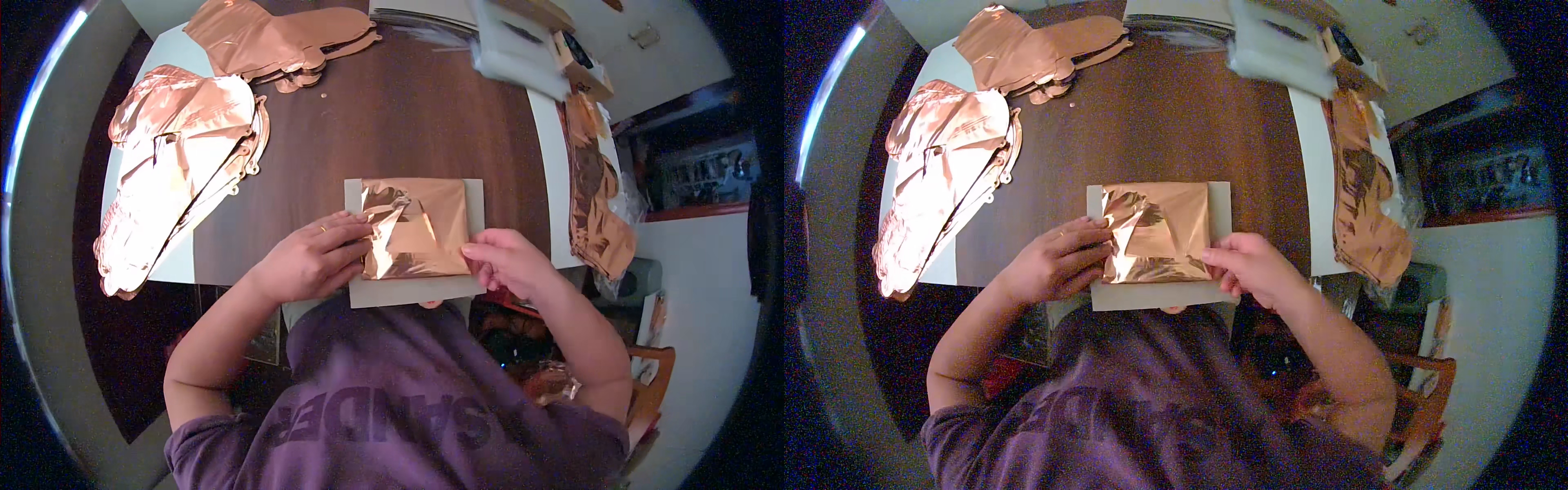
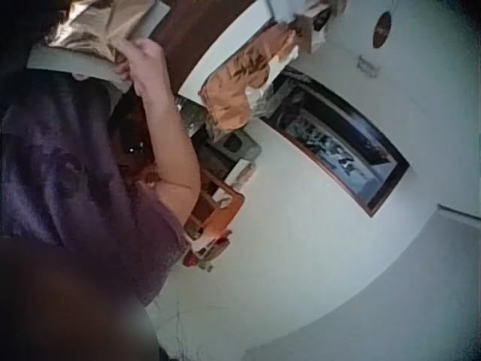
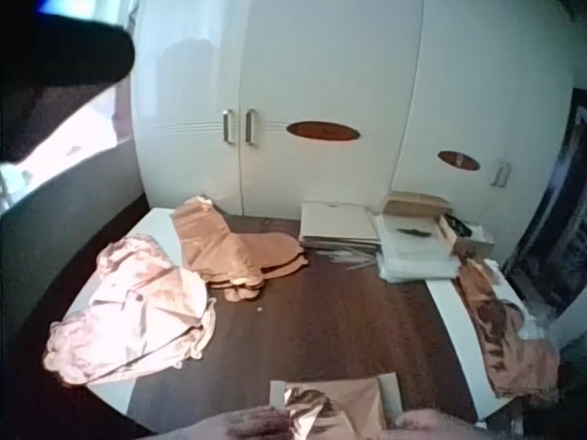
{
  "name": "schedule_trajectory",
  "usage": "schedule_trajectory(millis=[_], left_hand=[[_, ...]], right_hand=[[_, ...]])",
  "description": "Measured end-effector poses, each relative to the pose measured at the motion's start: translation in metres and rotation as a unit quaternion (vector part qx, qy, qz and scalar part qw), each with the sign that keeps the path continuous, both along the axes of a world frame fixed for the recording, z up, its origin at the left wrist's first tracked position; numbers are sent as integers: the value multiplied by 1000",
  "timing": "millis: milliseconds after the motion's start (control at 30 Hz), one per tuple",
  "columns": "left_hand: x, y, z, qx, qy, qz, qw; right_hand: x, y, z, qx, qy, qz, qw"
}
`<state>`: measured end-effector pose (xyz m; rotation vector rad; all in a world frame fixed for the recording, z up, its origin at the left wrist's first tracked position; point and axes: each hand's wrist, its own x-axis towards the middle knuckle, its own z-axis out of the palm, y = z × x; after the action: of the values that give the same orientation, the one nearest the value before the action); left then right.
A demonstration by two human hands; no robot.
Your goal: Folding rose gold foil balloons and placing them into retail packaging on a table.
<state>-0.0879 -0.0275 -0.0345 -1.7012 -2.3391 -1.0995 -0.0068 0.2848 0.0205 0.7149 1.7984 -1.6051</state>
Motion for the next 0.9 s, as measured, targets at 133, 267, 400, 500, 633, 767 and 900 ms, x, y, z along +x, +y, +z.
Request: schedule_trajectory(millis=[133,267,400,500,633,767,900], left_hand=[[1,-2,-1,-10,-11,-2,1000],[0,-2,-2,-5,-9,1,1000],[1,-1,0,1,-10,-2,1000],[1,-1,5,-8,14,7,1000],[10,-2,7,-12,51,42,998],[43,-3,21,-11,-200,174,964],[45,14,29,101,-500,249,823]], right_hand=[[-10,-1,4,-4,-65,56,996],[-9,-4,-7,25,-69,116,991],[-4,-9,-11,139,3,153,978],[-5,-13,-7,137,24,113,984],[-6,-12,-6,95,16,99,990],[-10,-1,-8,10,-31,76,997],[-11,-3,-8,3,-30,66,997]])
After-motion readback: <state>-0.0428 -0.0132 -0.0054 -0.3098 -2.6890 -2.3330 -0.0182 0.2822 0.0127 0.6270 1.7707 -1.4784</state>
